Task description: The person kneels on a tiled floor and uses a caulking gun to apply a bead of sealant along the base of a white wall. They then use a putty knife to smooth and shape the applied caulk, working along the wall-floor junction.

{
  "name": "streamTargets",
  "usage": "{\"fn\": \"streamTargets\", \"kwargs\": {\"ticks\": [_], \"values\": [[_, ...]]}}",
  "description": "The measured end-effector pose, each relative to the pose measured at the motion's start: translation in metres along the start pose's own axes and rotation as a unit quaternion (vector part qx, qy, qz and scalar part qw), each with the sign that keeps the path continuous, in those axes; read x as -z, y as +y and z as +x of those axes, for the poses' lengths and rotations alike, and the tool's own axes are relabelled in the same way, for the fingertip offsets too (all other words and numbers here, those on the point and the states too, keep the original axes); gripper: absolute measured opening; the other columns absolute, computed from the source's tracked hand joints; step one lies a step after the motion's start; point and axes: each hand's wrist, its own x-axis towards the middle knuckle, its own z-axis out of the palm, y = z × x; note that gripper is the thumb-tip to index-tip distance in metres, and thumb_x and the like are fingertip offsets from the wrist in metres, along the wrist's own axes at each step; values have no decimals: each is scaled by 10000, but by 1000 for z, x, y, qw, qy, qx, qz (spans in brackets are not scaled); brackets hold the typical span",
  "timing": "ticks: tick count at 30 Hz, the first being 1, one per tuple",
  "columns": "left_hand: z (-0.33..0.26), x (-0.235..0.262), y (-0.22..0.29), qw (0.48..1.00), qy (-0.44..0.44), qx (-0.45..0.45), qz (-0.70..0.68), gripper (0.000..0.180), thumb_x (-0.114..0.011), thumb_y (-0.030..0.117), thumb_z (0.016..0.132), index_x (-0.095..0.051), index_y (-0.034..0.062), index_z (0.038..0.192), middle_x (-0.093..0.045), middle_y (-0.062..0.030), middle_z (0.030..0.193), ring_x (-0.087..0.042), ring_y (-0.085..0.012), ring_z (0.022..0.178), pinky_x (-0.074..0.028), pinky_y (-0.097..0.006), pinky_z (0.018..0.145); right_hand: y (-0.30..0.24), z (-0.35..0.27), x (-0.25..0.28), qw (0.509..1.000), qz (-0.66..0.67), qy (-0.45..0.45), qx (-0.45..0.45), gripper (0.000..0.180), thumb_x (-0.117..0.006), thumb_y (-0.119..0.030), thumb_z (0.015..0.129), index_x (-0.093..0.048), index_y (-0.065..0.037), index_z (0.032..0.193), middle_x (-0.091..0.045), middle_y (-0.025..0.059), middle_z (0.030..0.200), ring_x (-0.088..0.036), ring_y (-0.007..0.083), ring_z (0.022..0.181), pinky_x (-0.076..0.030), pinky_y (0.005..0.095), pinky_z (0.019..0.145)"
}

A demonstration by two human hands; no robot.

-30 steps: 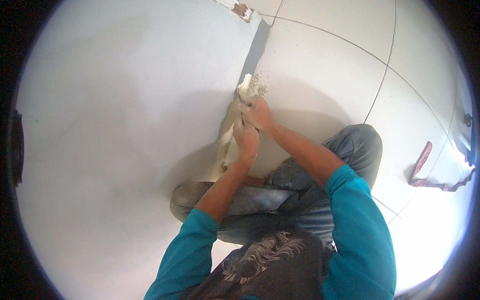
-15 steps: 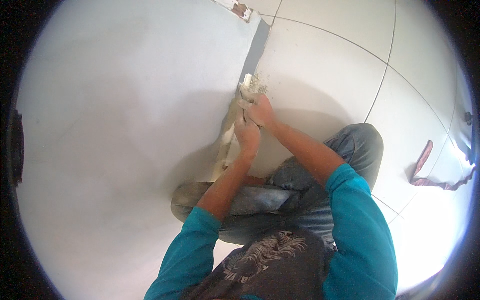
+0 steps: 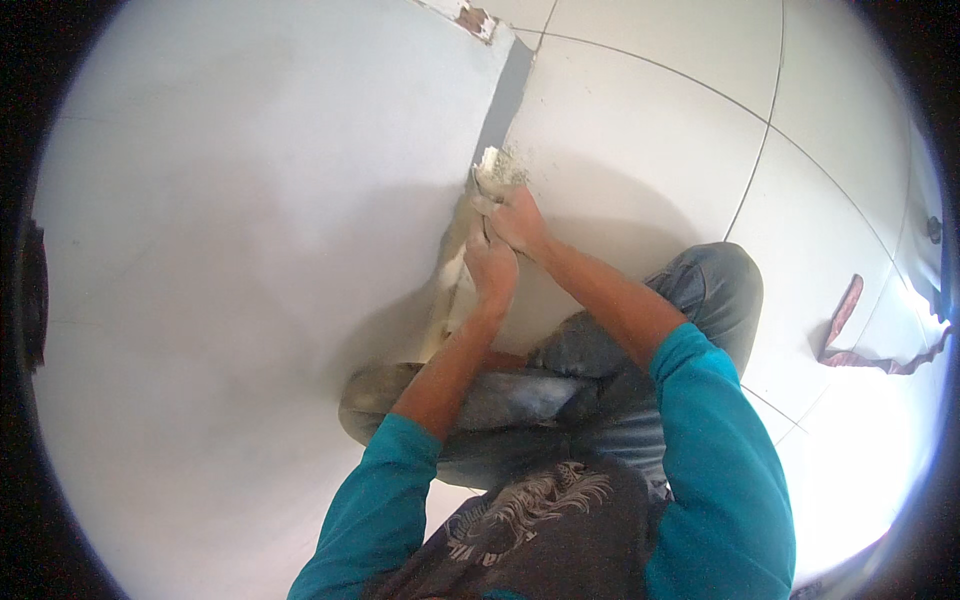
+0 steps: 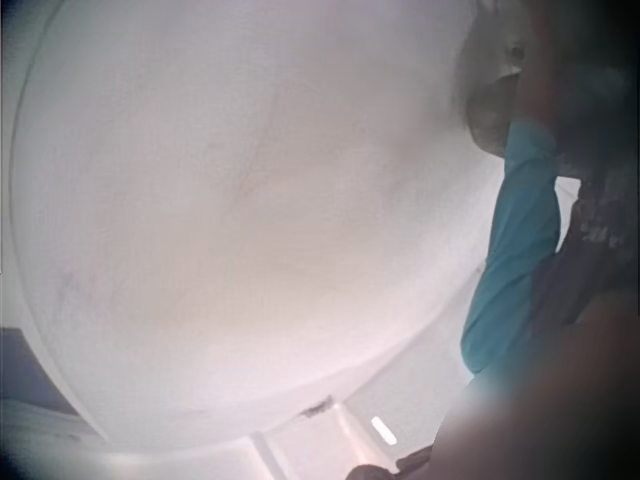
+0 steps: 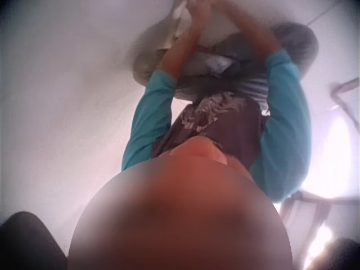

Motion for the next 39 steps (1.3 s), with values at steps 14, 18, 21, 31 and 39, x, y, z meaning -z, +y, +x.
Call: {"fn": "streamTargets", "kwargs": {"ticks": [14,18,21,31,39], "values": [[-2,9,4,996,-4,-69,-50,453,-526,302,1063,-634,10,1391,-674,-327,1253,-633,-522,1148,-502,-506,987,4,-12,-17,966,215,28,-144,504,-661,-222,1058,-570,-26,1513,-724,49,1095,-630,114,980,-534,281,857],[2,7,5,999,2,-32,3,463,-546,285,1051,-625,9,1414,-668,-313,1309,-632,-492,1207,-494,-470,1030,-2,-9,-11,986,101,29,-132,452,-649,-204,1068,-604,-30,1482,-725,41,1086,-619,95,964,-531,263,826],[4,7,12,999,-18,-22,14,482,-549,266,1049,-592,8,1454,-661,-302,1343,-632,-475,1233,-484,-473,1054,0,-4,-14,969,203,36,-134,433,-644,-202,1073,-617,-37,1472,-726,51,1141,-624,99,983,-533,271,845],[1,1,8,998,10,-31,54,474,-527,262,1059,-586,-3,1448,-677,-324,1280,-643,-494,1202,-489,-512,1035,9,-1,-13,986,124,46,-100,435,-653,-216,1071,-622,-33,1464,-720,78,1220,-645,109,1029,-549,282,895],[8,2,16,998,-15,-25,54,476,-507,289,1069,-598,1,1438,-709,-294,1234,-660,-497,1164,-501,-502,1015,6,4,-14,971,204,50,-116,453,-651,-204,1070,-599,-32,1487,-717,92,1183,-647,106,1010,-554,279,841]]}}
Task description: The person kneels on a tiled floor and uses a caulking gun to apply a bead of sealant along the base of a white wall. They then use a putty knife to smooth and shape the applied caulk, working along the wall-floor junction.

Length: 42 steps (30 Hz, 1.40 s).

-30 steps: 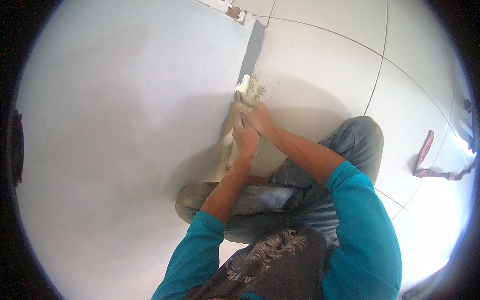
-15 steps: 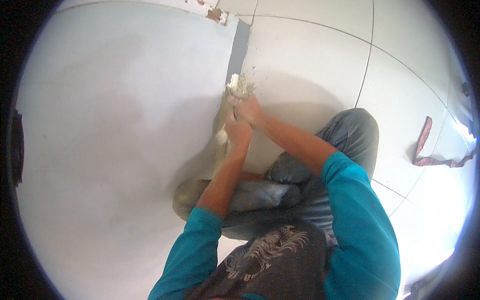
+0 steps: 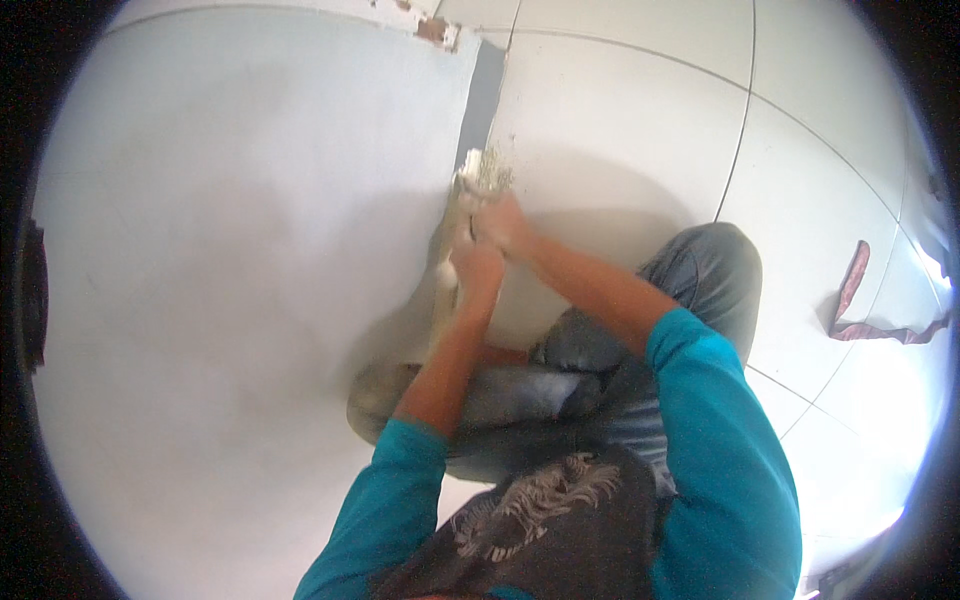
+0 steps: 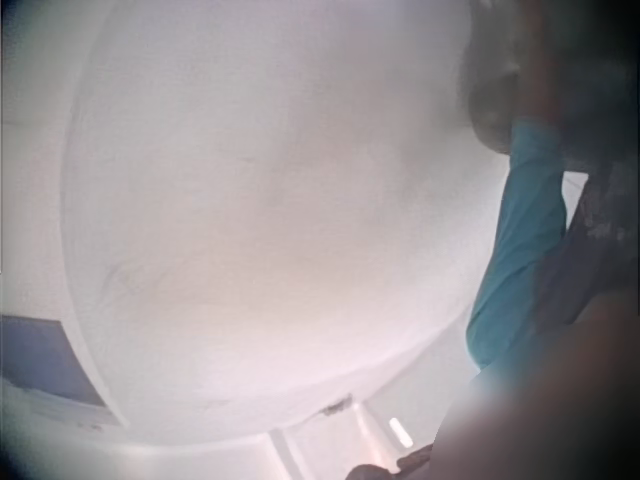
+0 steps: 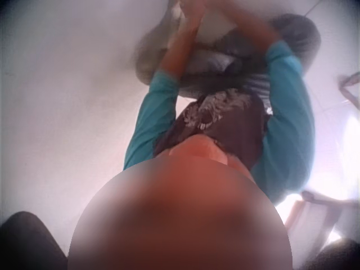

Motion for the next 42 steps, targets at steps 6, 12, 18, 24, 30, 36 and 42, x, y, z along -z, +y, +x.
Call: {"fn": "streamTargets", "kwargs": {"ticks": [6,12,18,24,30,36,42], "values": [[2,-1,-3,1000,2,-8,-15,492,-542,299,1049,-599,5,1439,-696,-290,1271,-650,-488,1193,-503,-496,1020,-11,-5,2,999,-7,-7,-38,433,-652,-208,1071,-623,-35,1466,-725,87,1117,-622,96,947,-538,274,800],[11,-7,-13,998,4,-69,-3,516,-564,298,1040,-576,15,1471,-679,-278,1331,-648,-467,1223,-499,-477,1042,-18,-1,3,990,136,2,-30,473,-690,-287,1030,-655,-26,1423,-766,131,968,-664,169,887,-553,357,806],[3,-2,5,996,-34,67,-57,501,-536,273,1049,-568,13,1477,-677,-282,1329,-634,-478,1237,-483,-484,1062,-12,-3,4,997,-29,5,-67,428,-658,-216,1068,-633,-62,1467,-667,0,836,-535,72,718,-475,286,633],[2,-6,4,1000,2,4,-25,487,-508,231,1054,-557,8,1484,-669,-293,1333,-612,-474,1273,-461,-483,1089,-17,1,6,996,-79,-4,-43,418,-658,-205,1063,-644,-39,1447,-722,47,1074,-615,100,906,-530,273,788],[2,-5,14,1000,-8,25,2,496,-510,266,1068,-551,2,1486,-655,-303,1348,-615,-478,1262,-468,-480,1080,-11,-3,3,999,11,5,-37,438,-684,-210,1052,-640,-34,1451,-713,34,1077,-600,85,910,-509,262,775],[-4,1,19,998,-14,60,-5,504,-507,268,1074,-539,-6,1496,-643,-292,1381,-616,-462,1273,-467,-477,1092,-1,6,12,996,-68,-57,-9,425,-681,-209,1053,-648,-65,1452,-716,27,1050,-604,89,856,-512,265,746],[5,-5,10,1000,-5,-19,12,503,-504,235,1067,-522,0,1511,-640,-286,1391,-609,-457,1285,-455,-476,1107,-6,7,7,999,3,-4,-51,425,-662,-241,1037,-670,-38,1410,-727,174,1323,-707,209,1071,-497,358,1036]]}}
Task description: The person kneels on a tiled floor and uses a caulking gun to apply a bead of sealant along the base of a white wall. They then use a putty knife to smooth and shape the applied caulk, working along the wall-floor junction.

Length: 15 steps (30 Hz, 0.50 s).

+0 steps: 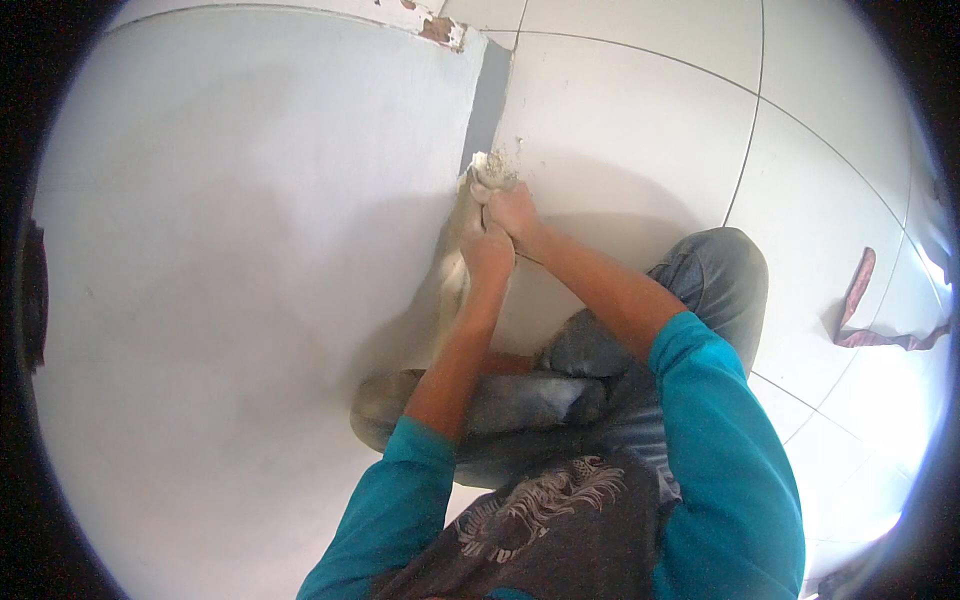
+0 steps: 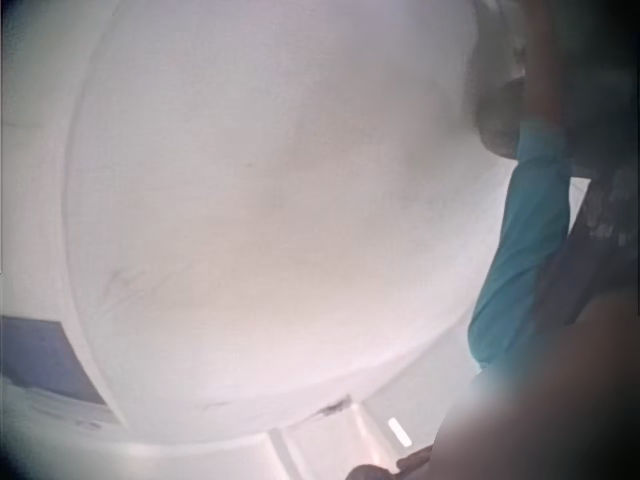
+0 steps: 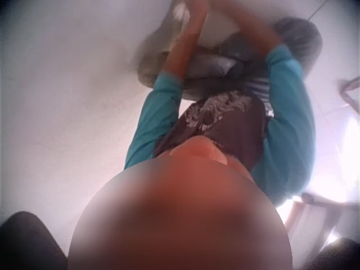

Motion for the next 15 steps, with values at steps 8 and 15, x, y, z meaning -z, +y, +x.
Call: {"fn": "streamTargets", "kwargs": {"ticks": [8,15], "values": [[-7,4,5,999,-1,-15,-38,505,-542,216,1038,-538,-12,1488,-630,-308,1386,-600,-478,1286,-453,-490,1098,-8,-10,-1,999,-39,3,-2,441,-663,-203,1054,-628,-47,1465,-721,44,1014,-636,108,848,-549,297,752],[-4,0,-4,996,-13,82,-35,516,-540,251,1041,-539,-9,1487,-638,-308,1371,-599,-490,1276,-466,-487,1083,-10,-8,-5,998,-26,5,50,440,-659,-208,1058,-627,-52,1468,-717,27,971,-604,96,820,-532,290,736]]}}
